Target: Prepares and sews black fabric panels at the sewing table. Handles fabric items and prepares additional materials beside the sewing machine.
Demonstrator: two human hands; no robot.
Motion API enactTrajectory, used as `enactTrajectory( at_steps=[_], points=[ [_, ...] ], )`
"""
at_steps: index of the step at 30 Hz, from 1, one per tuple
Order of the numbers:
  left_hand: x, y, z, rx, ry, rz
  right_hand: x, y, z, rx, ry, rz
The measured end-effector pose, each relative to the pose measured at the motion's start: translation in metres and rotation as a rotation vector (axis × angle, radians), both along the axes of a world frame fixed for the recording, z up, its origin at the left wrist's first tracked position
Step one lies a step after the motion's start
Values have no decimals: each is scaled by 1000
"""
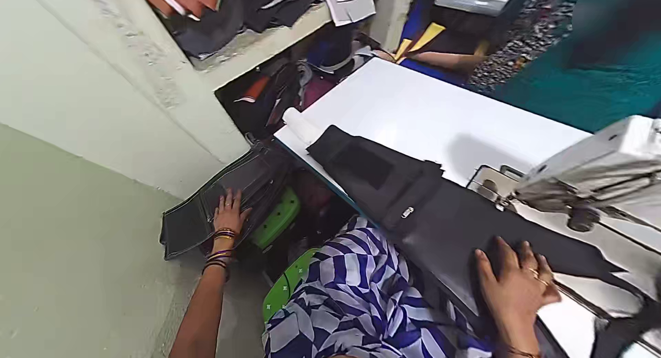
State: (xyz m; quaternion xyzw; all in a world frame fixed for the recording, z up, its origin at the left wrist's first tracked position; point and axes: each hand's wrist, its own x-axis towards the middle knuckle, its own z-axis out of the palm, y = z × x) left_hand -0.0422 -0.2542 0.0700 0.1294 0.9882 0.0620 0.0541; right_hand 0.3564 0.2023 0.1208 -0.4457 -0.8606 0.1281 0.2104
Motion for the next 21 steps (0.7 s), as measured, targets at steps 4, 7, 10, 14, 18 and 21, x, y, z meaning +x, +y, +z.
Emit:
enactTrajectory(
  at_steps=[4,7,10,14,18,21],
  points=[
    [-15,-4,28,88,66,45,1,-3,1,-16,73,3],
    [-45,-22,37,164,-55,-119,5,-3,-2,-7,121,15],
    [-58,-36,30,85,-163,-197,1,-1,-4,9,160,14],
    [-74,-51,34,139,-245,-278,4,-3,-4,19,167,3],
    [-78,-54,70,85,-138,-205,7,-2,-4,81,193,22],
    [-48,-39,129,104,232,6,8,-15,1,219,339,180]
  ],
)
